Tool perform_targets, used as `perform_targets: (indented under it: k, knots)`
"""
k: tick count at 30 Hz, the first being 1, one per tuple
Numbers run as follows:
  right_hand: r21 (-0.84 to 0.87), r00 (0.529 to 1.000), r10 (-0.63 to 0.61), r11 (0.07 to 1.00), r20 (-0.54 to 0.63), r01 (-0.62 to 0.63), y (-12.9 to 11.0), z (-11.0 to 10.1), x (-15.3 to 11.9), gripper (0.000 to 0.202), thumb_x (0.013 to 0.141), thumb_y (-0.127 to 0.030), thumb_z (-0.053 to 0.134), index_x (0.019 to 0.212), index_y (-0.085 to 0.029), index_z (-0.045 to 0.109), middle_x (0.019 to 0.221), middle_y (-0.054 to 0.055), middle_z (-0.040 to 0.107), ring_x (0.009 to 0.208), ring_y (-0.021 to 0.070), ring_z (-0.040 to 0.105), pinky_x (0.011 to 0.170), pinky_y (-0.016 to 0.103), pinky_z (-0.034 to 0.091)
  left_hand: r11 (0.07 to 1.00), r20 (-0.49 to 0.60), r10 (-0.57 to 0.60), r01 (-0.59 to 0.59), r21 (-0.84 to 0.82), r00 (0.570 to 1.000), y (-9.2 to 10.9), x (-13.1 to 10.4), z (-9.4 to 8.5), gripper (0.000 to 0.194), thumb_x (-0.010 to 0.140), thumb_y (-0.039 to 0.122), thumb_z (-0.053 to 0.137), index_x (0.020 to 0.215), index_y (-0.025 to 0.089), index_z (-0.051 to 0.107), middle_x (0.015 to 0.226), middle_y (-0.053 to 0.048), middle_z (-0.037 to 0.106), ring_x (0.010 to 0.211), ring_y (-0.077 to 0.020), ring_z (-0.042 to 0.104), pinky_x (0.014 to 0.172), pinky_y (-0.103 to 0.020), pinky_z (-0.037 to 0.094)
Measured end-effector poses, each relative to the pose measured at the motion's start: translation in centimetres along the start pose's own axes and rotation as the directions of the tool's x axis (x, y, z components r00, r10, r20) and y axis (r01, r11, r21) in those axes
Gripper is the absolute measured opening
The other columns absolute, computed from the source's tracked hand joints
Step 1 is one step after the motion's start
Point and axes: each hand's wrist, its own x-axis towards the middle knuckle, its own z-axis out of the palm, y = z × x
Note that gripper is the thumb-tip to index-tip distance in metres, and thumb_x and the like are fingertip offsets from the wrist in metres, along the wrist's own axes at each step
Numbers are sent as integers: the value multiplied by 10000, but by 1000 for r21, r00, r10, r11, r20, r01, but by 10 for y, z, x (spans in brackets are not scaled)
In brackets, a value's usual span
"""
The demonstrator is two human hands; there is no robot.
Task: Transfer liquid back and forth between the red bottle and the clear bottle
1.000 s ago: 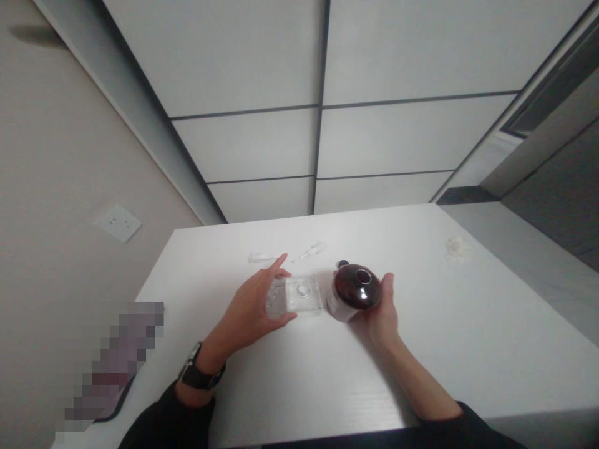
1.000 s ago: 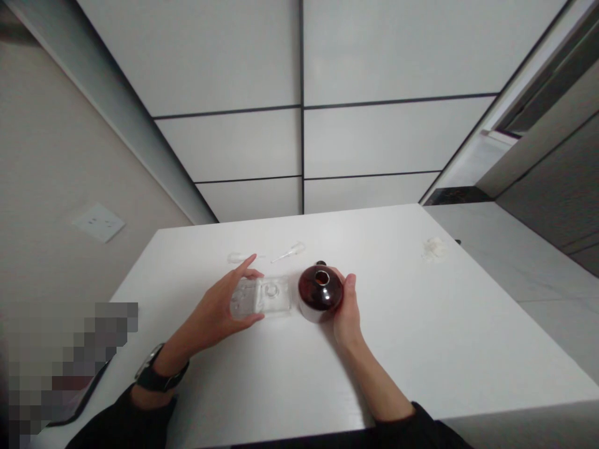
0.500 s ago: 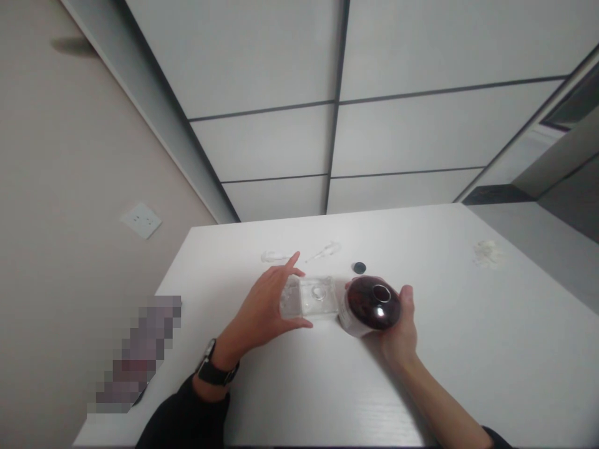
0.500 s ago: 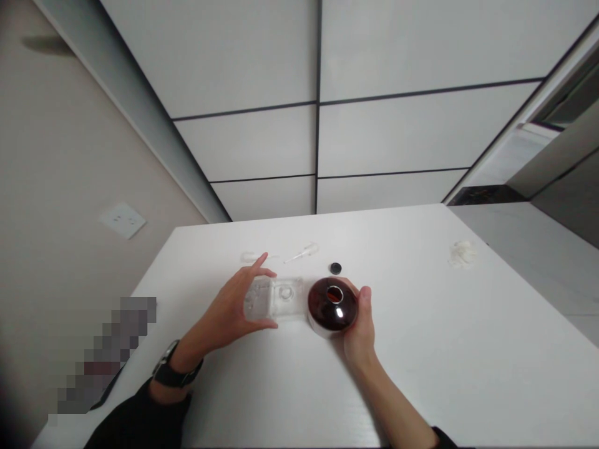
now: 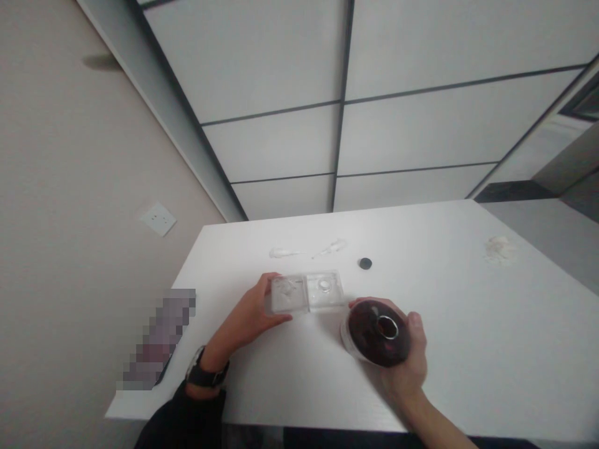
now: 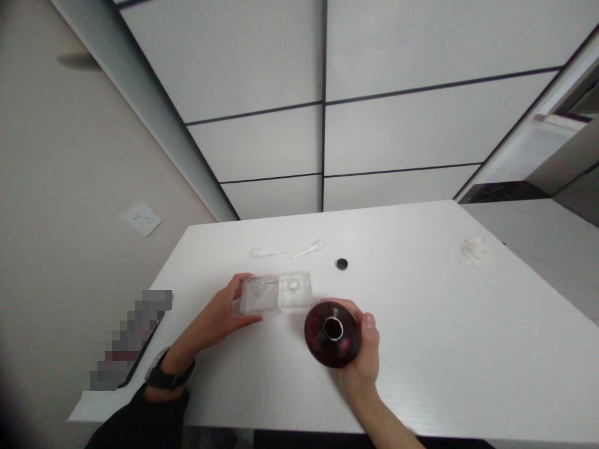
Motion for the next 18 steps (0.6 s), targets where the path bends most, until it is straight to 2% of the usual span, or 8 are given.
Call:
perform_targets:
  k: [4, 8, 12, 18]
  knots:
    - [-3, 999, 4, 1000, 41, -4, -5, 18, -18, 665, 999, -791, 454, 925, -254, 840, 909, 81, 795, 867, 300, 741, 772, 416, 582, 1000, -45, -7, 6, -17, 999, 7, -16, -3, 686, 757, 316, 883, 1338, 243, 525, 1382, -116, 713, 1326, -319, 691, 1184, -588, 507]
    - [-13, 996, 39, 999, 83, -38, 1, 29, -26, 715, 1002, -816, 418, 923, -239, 832, 869, 83, 793, 828, 300, 739, 746, 419, 579, 1000, -101, -18, 18, -9, 995, 17, -40, -3, 672, 756, 328, 890, 1326, 236, 547, 1357, -119, 723, 1291, -324, 705, 1172, -595, 519]
    - [-31, 990, 68, 997, 124, -64, 6, 31, -26, 730, 1002, -831, 393, 944, -245, 824, 903, 75, 798, 869, 296, 734, 808, 416, 569, 999, -174, 6, 0, 33, 985, 29, -65, -2, 670, 758, 349, 899, 1334, 243, 574, 1343, -116, 728, 1253, -330, 719, 1141, -586, 553]
    - [-88, 956, 143, 988, 257, -124, 6, 27, -22, 802, 954, -901, 393, 927, -225, 824, 896, 96, 799, 911, 331, 749, 868, 445, 580, 992, -164, 73, -55, 115, 984, 51, -86, -12, 714, 767, 360, 905, 1391, 268, 569, 1352, -102, 734, 1235, -324, 738, 1116, -538, 592]
